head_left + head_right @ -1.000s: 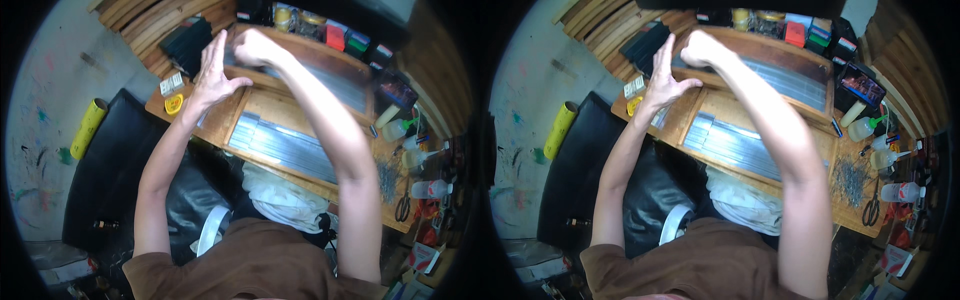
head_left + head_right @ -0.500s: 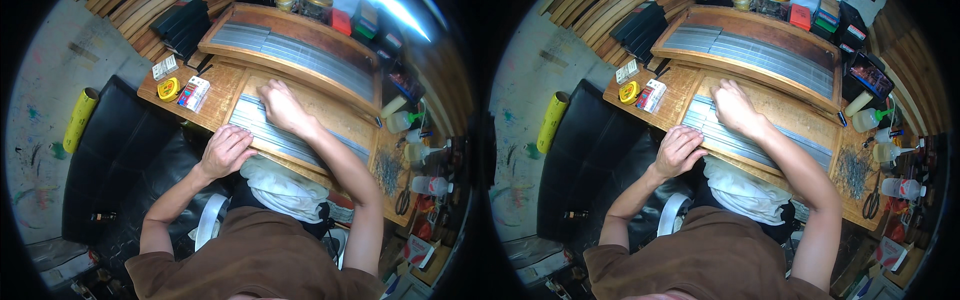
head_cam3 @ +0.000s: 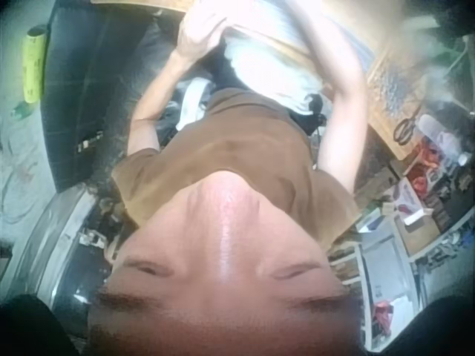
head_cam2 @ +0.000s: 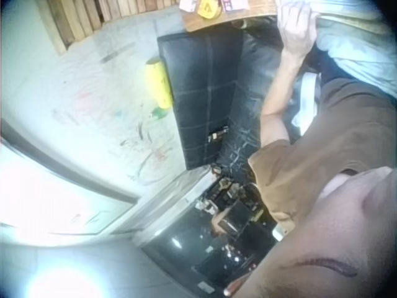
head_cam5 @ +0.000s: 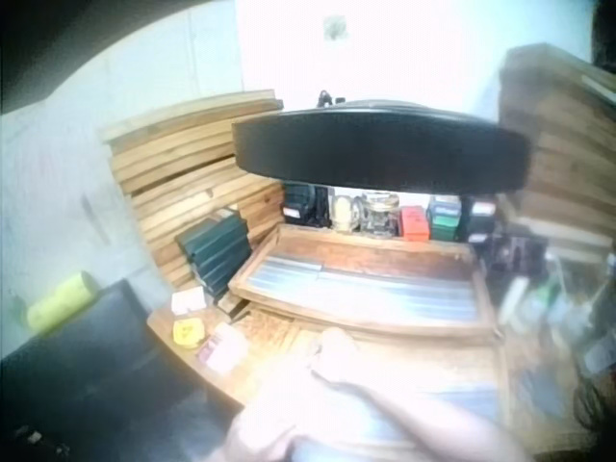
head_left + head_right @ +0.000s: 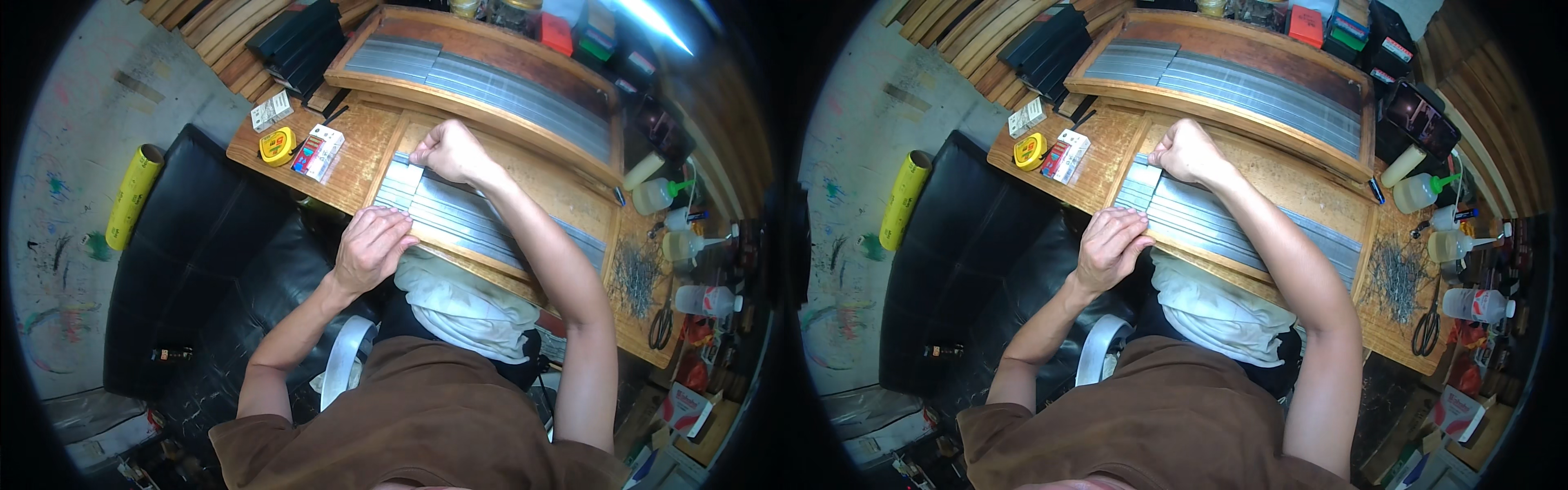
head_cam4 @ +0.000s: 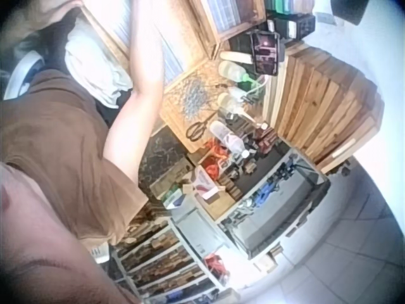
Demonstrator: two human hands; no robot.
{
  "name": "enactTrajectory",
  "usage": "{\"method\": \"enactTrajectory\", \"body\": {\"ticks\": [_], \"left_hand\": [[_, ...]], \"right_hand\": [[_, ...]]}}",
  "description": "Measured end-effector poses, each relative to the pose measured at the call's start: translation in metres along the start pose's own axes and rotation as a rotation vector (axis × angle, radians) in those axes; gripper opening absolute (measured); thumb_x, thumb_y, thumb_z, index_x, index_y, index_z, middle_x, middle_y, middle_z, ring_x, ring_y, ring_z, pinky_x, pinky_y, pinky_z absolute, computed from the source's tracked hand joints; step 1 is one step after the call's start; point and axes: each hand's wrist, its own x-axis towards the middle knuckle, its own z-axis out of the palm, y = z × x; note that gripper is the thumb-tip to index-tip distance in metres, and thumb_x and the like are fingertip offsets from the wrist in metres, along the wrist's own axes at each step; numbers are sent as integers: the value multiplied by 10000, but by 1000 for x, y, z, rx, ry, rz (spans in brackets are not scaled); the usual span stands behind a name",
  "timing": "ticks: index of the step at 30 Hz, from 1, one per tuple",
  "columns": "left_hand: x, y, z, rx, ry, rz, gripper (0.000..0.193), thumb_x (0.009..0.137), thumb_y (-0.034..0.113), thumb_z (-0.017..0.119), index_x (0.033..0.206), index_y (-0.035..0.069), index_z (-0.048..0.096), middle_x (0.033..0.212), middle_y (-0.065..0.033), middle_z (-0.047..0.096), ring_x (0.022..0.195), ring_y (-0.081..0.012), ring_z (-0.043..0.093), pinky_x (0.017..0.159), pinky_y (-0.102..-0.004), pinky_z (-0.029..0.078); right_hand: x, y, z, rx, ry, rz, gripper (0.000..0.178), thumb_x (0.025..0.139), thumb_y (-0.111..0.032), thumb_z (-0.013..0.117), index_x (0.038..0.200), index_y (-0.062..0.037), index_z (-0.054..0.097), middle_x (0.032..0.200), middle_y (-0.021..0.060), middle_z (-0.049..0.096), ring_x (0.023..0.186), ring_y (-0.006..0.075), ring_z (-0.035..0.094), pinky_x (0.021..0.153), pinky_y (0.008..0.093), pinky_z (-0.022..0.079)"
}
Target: The person repeatedly picks up small metal strips and pins from a wooden tray, inserts the pins into the strips, and places the assembled units back into the tray. The process is performed one at a time with both hands.
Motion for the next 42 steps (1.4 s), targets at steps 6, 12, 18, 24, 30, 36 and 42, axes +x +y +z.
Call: {"method": "enactTrajectory", "body": {"ticks": [6,12,18,24,30,36,42], "left_hand": [[34,7,-16,-248,161,-464,301,852,14,823,1130,-48,726,1038,-143,764,905,-219,727,825,-319,579],[67,-25,-30,-678,-407,-705,205,949,34,757,1145,-28,747,947,-41,768,815,-69,666,728,-233,534],[67,22,-42,-770,-67,-719,156,967,79,756,1070,-38,743,852,-64,767,755,-89,702,653,-202,535],[3,83,0,-1210,-260,-967,73,998,13,683,1062,-16,699,984,-170,767,879,-229,772,705,-273,634],[-34,127,74,-1475,-712,-1364,179,997,118,731,1148,22,711,1059,-132,775,962,-212,764,787,-323,630],[-20,135,99,-1391,-889,-1320,223,984,137,751,1163,7,722,1083,-145,777,1004,-238,772,809,-344,646],[1,123,110,-1225,-902,-1259,200,949,150,793,1080,11,734,1043,-145,791,965,-215,775,759,-316,627]], "right_hand": [[-28,-7,0,194,71,-150,134,929,-136,786,929,-2,799,796,84,767,703,118,680,662,301,556],[-61,-9,22,-92,436,-787,120,855,-119,779,915,-40,712,831,141,643,815,334,655,718,439,546],[-144,-31,0,1,394,-737,327,887,-194,779,1064,12,598,992,171,576,914,338,638,794,438,544],[-263,46,27,42,62,-625,219,921,-128,751,1105,-62,651,997,120,630,892,313,683,748,440,548],[-344,109,94,415,186,-272,176,947,-35,738,1118,-14,770,954,115,776,819,242,756,739,332,596],[-359,127,124,570,351,-84,186,937,-16,754,1119,9,782,966,132,803,871,193,781,776,287,614],[-342,129,123,676,466,-20,143,925,-13,771,1064,3,800,966,125,808,842,157,772,761,265,610]]}}
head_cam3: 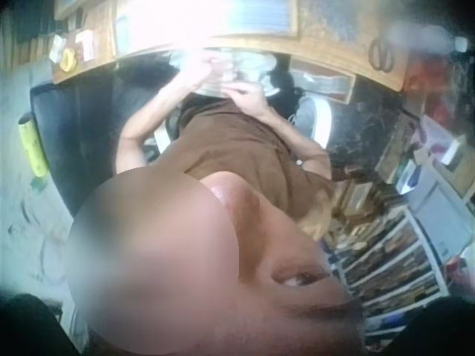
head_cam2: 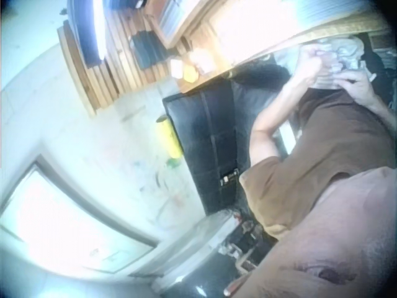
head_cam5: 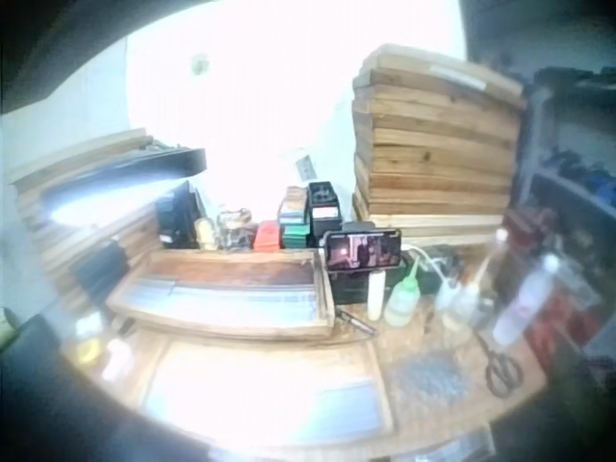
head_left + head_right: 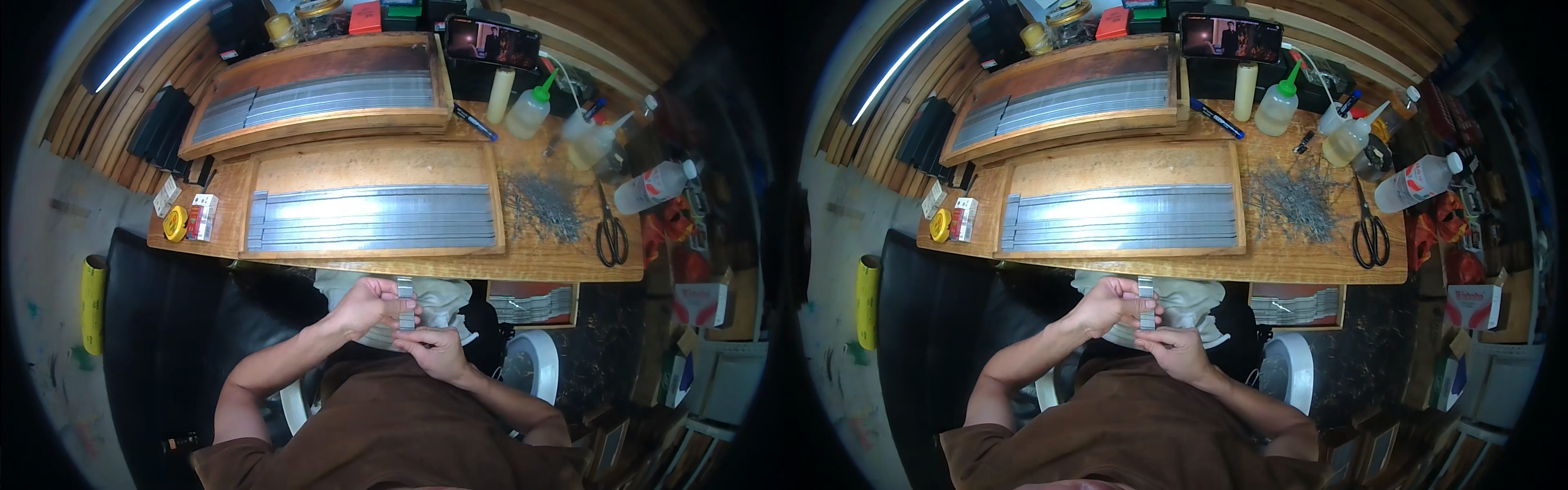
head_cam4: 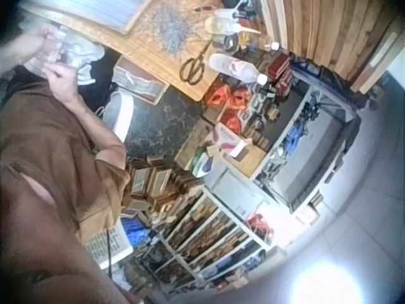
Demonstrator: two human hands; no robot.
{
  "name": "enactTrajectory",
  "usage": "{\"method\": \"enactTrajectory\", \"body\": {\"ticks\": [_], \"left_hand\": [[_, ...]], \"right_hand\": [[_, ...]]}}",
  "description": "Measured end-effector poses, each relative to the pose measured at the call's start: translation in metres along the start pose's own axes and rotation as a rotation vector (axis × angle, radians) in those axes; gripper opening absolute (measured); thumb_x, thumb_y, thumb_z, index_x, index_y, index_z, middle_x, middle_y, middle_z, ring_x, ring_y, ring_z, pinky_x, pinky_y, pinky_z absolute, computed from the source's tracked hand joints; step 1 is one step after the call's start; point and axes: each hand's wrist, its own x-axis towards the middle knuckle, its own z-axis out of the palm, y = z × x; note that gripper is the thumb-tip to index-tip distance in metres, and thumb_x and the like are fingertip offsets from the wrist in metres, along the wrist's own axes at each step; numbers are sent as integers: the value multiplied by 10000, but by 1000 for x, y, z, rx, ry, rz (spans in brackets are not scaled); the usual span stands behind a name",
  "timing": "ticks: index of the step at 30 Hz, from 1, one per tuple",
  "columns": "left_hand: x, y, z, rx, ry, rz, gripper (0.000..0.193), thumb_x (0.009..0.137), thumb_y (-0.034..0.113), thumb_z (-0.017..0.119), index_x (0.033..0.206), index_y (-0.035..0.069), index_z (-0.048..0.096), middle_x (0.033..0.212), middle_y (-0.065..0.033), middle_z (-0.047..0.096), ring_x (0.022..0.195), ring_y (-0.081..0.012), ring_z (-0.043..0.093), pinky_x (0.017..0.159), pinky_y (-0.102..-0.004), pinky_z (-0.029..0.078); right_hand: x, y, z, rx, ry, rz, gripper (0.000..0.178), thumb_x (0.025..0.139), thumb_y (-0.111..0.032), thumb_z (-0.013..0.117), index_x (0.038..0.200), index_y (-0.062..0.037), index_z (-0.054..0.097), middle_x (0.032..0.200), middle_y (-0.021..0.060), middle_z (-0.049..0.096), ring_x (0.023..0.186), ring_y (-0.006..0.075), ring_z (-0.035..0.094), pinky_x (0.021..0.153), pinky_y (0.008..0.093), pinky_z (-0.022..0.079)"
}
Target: The person repeatedly picks up small metal strips and pins from a wooden tray, inserts the pins into the strips, and places the assembled units back into the tray. The process is performed one at a time with both hands.
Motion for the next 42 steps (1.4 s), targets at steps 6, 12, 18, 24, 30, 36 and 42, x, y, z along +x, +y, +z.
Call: {"method": "enactTrajectory", "body": {"ticks": [6,12,18,24,30,36,42], "left_hand": [[-1,7,2,46,-42,-13,127,965,122,773,903,37,701,990,-110,793,909,-165,769,659,-259,569],[-16,-12,-4,172,-5,141,118,984,143,752,977,25,753,955,-85,795,874,-118,749,657,-246,545],[-15,-44,-7,-2,-14,29,196,959,208,786,1062,42,767,946,-50,798,845,-100,738,687,-228,534],[-6,-59,5,28,-23,60,167,987,215,755,1066,67,768,962,-38,799,836,-82,720,697,-222,524],[11,-73,7,21,-24,99,116,984,137,748,1035,34,764,922,-26,782,783,-65,685,660,-229,515],[14,-83,10,70,30,157,87,961,9,707,1026,11,764,888,-2,755,766,-49,643,646,-243,507],[4,-80,18,287,43,306,122,921,-30,693,1021,-7,759,879,-24,754,789,-58,635,684,-258,514]], "right_hand": [[2,-6,-2,-85,-51,8,139,917,-52,791,1047,-5,801,991,122,799,843,172,758,770,272,593],[19,-37,-34,-236,-219,104,210,887,-193,847,935,0,781,932,96,680,778,217,704,716,320,562],[34,-9,-55,-1184,236,-159,595,941,-383,769,1320,46,606,1020,222,688,914,407,687,872,481,552],[35,14,-73,-558,53,404,580,952,-388,758,1286,70,632,1087,273,737,958,381,723,896,431,554],[23,-2,-81,-79,24,290,297,948,-234,800,1085,22,737,868,34,724,796,82,648,714,267,530],[26,-1,-39,24,-45,152,396,916,-217,835,1189,24,681,1032,57,640,723,53,562,624,246,490],[44,1,-56,-179,-258,292,426,883,-273,848,1125,30,672,795,31,618,660,88,503,599,291,456]]}}
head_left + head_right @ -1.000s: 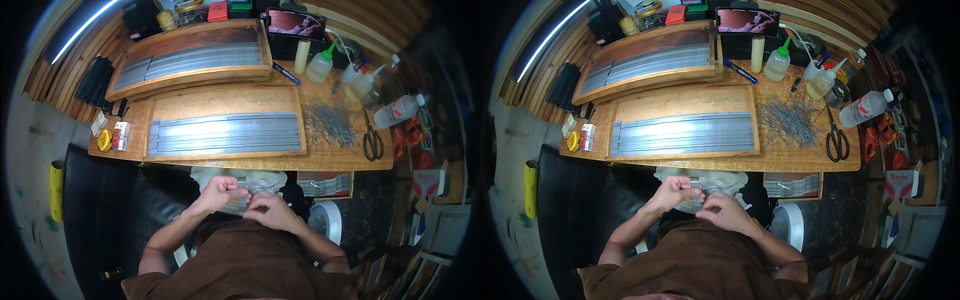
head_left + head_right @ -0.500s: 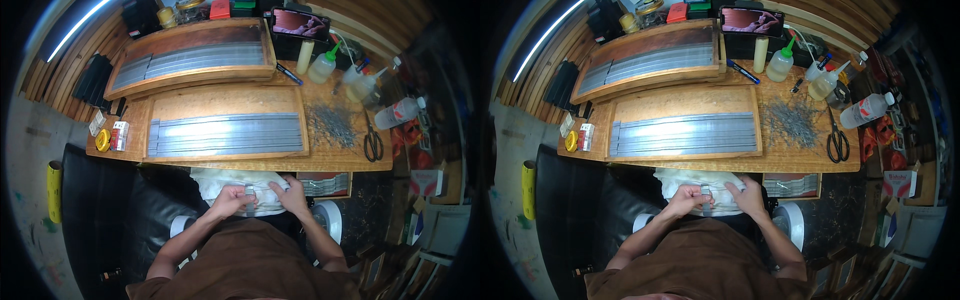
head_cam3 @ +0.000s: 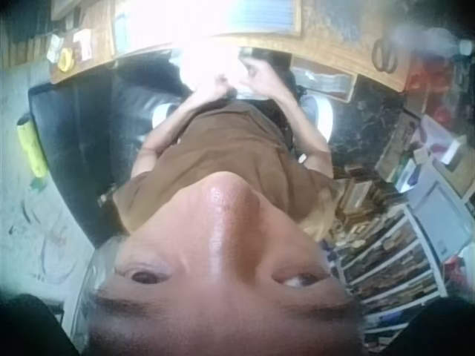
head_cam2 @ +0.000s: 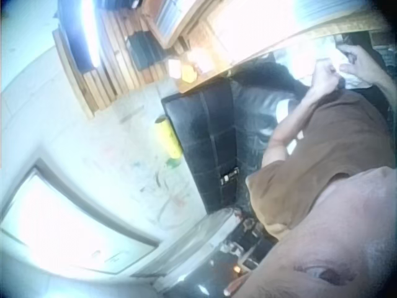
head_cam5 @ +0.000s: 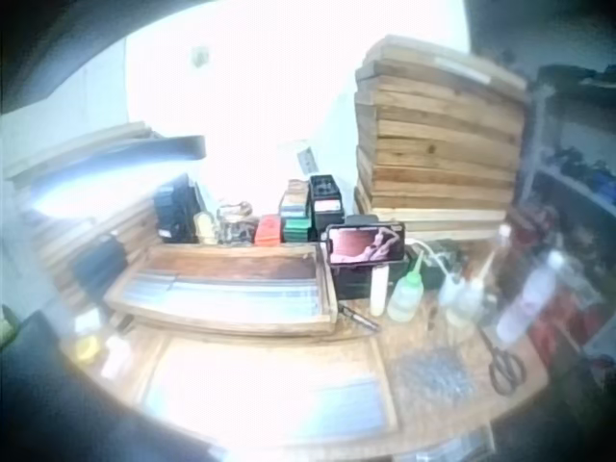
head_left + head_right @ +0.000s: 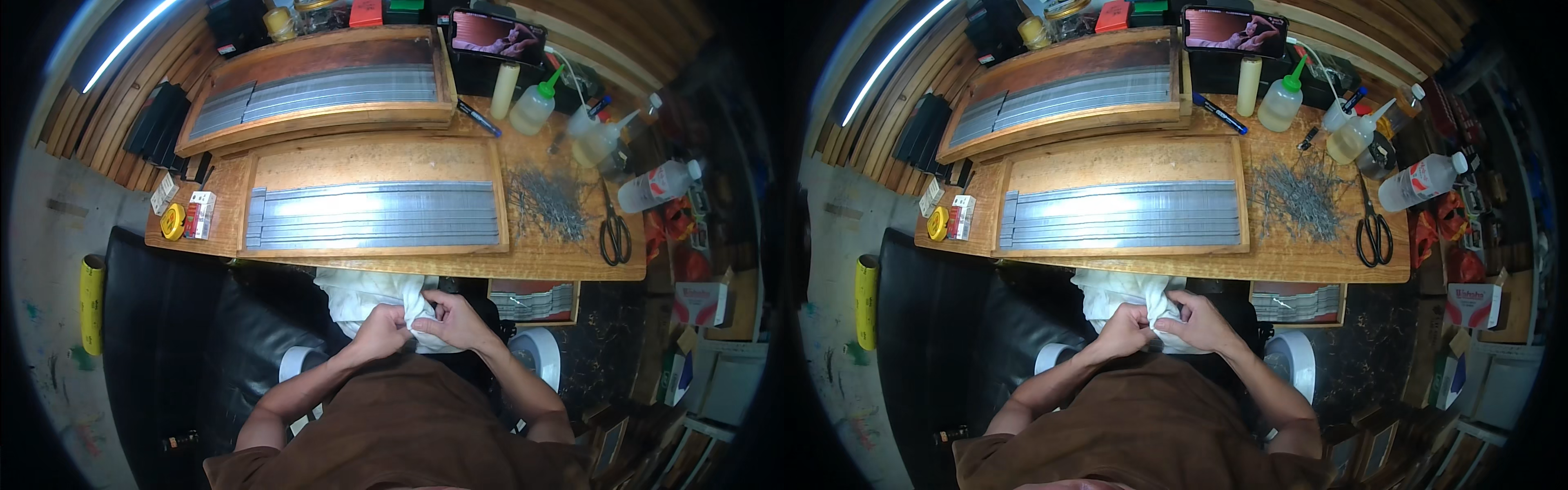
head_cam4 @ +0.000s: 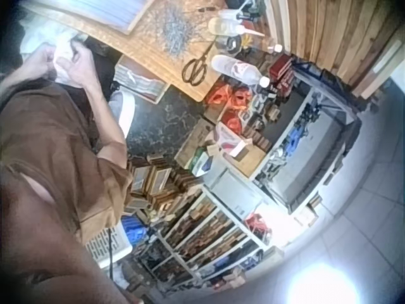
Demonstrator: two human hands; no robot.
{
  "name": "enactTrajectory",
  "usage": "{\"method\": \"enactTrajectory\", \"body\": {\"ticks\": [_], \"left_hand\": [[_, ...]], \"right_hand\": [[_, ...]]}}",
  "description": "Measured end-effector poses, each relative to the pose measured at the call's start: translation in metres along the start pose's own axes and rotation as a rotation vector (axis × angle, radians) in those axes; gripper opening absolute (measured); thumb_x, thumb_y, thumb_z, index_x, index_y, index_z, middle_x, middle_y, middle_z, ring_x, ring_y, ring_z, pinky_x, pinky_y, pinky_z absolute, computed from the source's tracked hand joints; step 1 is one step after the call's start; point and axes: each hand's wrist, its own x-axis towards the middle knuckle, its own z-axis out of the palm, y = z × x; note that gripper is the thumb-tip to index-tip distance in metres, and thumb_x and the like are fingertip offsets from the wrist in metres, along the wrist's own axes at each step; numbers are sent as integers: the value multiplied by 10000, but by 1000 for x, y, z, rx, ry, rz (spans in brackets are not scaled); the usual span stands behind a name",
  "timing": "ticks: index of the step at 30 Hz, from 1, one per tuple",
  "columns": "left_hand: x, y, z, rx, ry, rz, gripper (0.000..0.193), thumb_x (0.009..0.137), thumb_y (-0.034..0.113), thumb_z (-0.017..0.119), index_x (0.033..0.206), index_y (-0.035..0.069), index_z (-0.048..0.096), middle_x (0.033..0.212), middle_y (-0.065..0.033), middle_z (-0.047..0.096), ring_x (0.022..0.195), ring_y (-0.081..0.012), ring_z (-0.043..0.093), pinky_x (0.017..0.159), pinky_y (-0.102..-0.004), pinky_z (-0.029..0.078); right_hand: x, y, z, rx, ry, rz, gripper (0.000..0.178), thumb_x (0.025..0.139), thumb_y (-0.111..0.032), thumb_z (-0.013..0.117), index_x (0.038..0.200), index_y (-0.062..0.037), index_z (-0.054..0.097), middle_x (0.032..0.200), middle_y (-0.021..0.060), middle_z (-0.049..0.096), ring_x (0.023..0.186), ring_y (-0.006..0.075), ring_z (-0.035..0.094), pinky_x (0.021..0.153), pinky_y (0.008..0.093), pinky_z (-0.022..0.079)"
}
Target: The person repeatedly picks up small metal strips and pins from a wooden tray, inserts the pins into the strips, and places the assembled units back into the tray. The process is performed one at a time with both hands.
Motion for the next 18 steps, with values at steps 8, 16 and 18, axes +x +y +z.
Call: {"method": "enactTrajectory", "body": {"ticks": [8,16,18], "left_hand": [[17,0,-6,125,-87,-97,136,887,-92,661,946,-5,747,814,-14,741,681,-56,612,609,-236,495],[30,8,-22,-140,-260,-337,81,912,2,747,991,21,745,868,-69,787,751,-134,751,556,-219,509],[30,15,-28,-171,-345,-381,96,918,15,758,1013,20,743,879,-82,791,764,-148,764,558,-216,515]], "right_hand": [[6,18,13,-210,112,-138,262,917,-199,726,991,37,638,949,287,658,900,467,610,799,474,494],[17,28,19,-250,227,-184,251,982,-179,639,1092,46,658,971,288,704,923,488,686,797,490,545],[17,30,19,-263,258,-163,263,988,-193,621,1076,51,664,982,303,699,931,511,668,805,512,539]]}}
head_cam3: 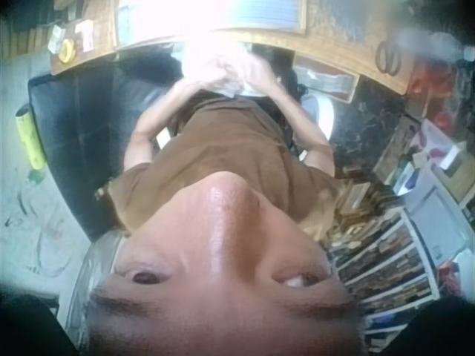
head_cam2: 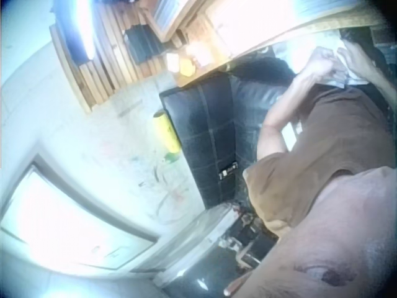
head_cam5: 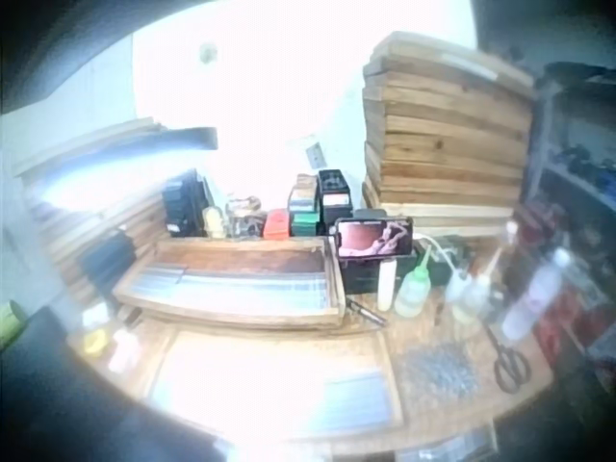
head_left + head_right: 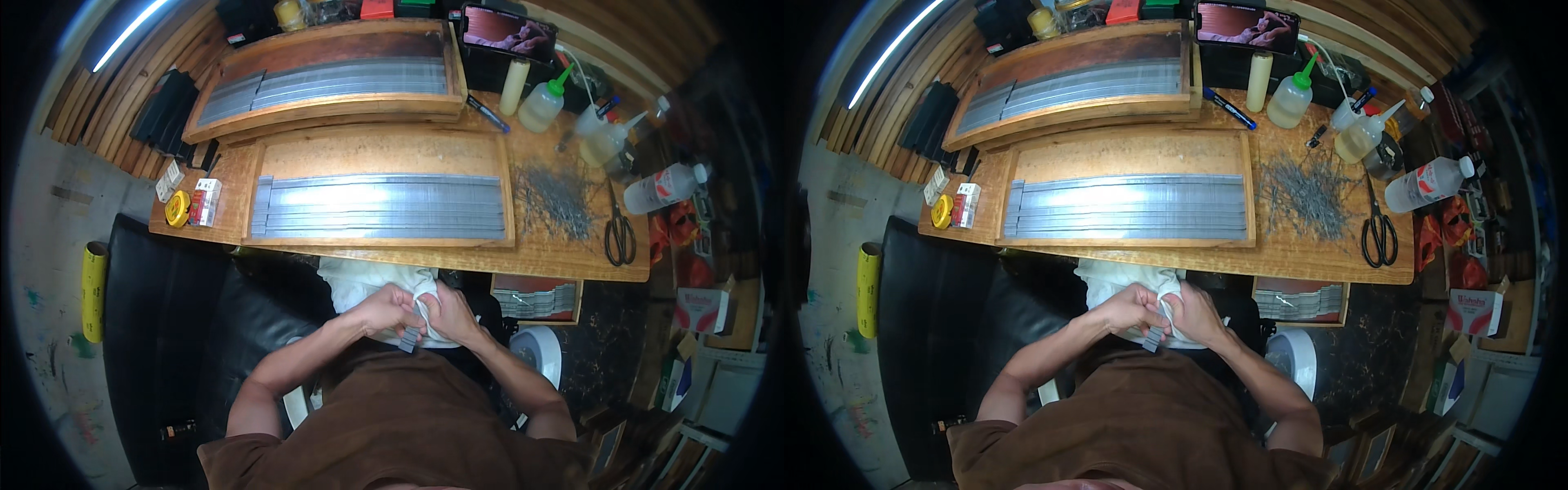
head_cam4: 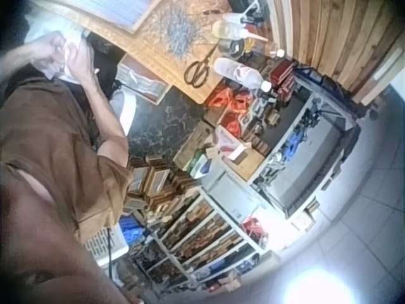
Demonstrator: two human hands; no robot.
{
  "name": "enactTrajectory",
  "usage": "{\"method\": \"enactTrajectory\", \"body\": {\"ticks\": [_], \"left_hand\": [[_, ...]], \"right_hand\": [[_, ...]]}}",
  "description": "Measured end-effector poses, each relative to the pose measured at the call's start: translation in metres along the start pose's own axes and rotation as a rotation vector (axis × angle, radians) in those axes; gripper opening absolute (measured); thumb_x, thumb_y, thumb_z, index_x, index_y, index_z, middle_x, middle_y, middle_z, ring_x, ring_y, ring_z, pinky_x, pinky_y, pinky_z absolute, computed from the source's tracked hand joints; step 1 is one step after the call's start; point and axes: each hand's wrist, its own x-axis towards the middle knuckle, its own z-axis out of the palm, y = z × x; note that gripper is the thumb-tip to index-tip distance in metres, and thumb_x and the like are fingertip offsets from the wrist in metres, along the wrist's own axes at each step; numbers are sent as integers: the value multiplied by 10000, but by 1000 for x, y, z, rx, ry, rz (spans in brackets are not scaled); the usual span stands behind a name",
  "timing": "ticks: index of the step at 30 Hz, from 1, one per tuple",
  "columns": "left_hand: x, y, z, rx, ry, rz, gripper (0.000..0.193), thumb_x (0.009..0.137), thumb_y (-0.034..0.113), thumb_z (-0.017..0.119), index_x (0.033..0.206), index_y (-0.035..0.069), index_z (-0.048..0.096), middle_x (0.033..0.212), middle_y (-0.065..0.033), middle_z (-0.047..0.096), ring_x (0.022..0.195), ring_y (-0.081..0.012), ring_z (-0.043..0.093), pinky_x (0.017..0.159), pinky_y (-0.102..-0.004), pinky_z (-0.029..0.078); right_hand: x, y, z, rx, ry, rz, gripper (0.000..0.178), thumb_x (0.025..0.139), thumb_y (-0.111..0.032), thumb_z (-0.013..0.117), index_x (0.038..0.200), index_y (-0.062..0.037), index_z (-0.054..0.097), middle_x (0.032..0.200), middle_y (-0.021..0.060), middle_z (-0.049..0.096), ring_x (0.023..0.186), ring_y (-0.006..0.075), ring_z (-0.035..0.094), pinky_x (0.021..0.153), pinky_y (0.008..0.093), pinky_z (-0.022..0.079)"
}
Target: The person repeatedly picks up small metal strips and pins from a wooden tray, inserts the pins into the strips, and places the assembled units back into the tray. The process is performed one at a time with both hands.
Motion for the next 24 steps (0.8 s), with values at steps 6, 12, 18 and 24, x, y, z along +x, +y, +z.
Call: {"method": "enactTrajectory", "body": {"ticks": [6,12,18,24], "left_hand": [[-29,4,-2,15,-74,-51,113,936,33,763,1039,-4,733,881,-93,788,799,-152,770,636,-247,583],[-74,38,25,584,443,783,164,928,0,724,1081,-54,750,934,-166,781,855,-258,782,715,-320,596],[-67,87,18,902,597,1168,150,828,-106,711,970,-58,721,833,-182,733,732,-329,732,633,-373,562],[-57,103,-2,766,656,1080,76,861,-49,740,936,-36,732,763,-161,708,637,-255,686,577,-341,520]], "right_hand": [[9,-11,-9,-31,54,173,336,1036,-272,614,1123,42,694,913,255,728,879,455,706,788,447,555],[-22,-105,-60,-519,28,-169,350,916,-236,795,1162,7,739,1031,200,687,846,351,677,756,413,540],[35,-147,-64,16,130,-630,402,755,15,889,1141,-40,788,949,77,612,776,182,592,653,294,489],[69,-150,-57,144,161,-590,208,810,53,824,1008,-5,800,861,59,620,740,152,593,613,295,478]]}}
